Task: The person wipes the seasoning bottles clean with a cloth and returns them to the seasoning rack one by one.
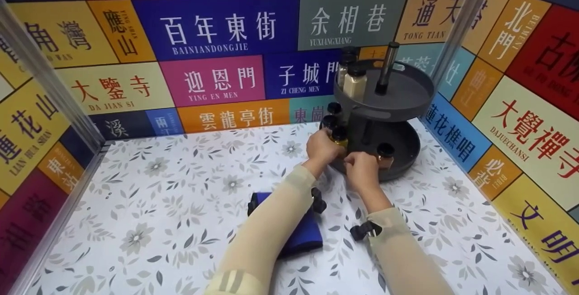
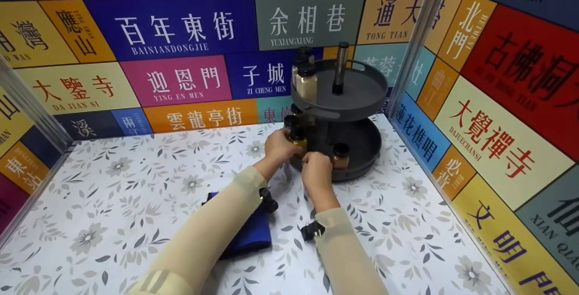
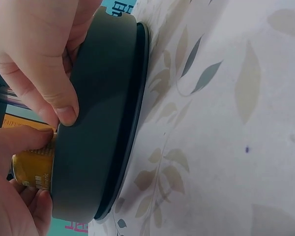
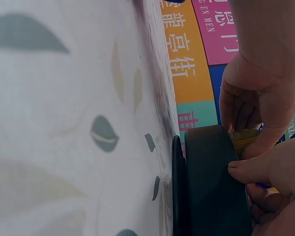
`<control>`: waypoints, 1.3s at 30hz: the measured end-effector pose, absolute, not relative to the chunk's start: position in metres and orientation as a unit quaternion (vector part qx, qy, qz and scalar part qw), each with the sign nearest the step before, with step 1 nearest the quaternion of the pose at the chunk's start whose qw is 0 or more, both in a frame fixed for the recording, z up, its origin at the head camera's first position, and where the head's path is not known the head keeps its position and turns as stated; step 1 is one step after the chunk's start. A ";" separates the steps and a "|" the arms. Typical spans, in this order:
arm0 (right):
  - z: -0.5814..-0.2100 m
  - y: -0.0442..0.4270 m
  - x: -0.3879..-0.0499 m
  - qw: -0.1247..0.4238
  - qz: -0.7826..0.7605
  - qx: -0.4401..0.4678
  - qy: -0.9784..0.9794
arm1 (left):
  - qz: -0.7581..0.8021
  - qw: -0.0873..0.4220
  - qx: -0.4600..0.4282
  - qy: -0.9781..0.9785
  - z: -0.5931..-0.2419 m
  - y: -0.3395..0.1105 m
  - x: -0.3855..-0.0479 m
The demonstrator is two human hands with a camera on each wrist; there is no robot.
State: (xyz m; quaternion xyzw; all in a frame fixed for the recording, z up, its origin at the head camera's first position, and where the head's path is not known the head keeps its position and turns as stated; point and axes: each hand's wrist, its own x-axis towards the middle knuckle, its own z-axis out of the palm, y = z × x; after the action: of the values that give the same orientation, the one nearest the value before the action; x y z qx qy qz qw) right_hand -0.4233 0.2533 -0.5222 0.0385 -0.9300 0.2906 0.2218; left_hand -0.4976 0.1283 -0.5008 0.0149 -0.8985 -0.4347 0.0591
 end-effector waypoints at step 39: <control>-0.514 0.256 -0.441 0.187 0.298 0.031 -0.936 | -0.537 0.071 -0.058 -0.839 -0.470 0.076 -0.467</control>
State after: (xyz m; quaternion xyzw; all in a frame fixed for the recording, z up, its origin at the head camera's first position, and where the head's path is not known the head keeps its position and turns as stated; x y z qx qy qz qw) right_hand -0.4414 0.2564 -0.5144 0.0313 -0.9355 0.2978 0.1874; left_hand -0.4667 0.0758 -0.4701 -0.0584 -0.8387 -0.5369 0.0706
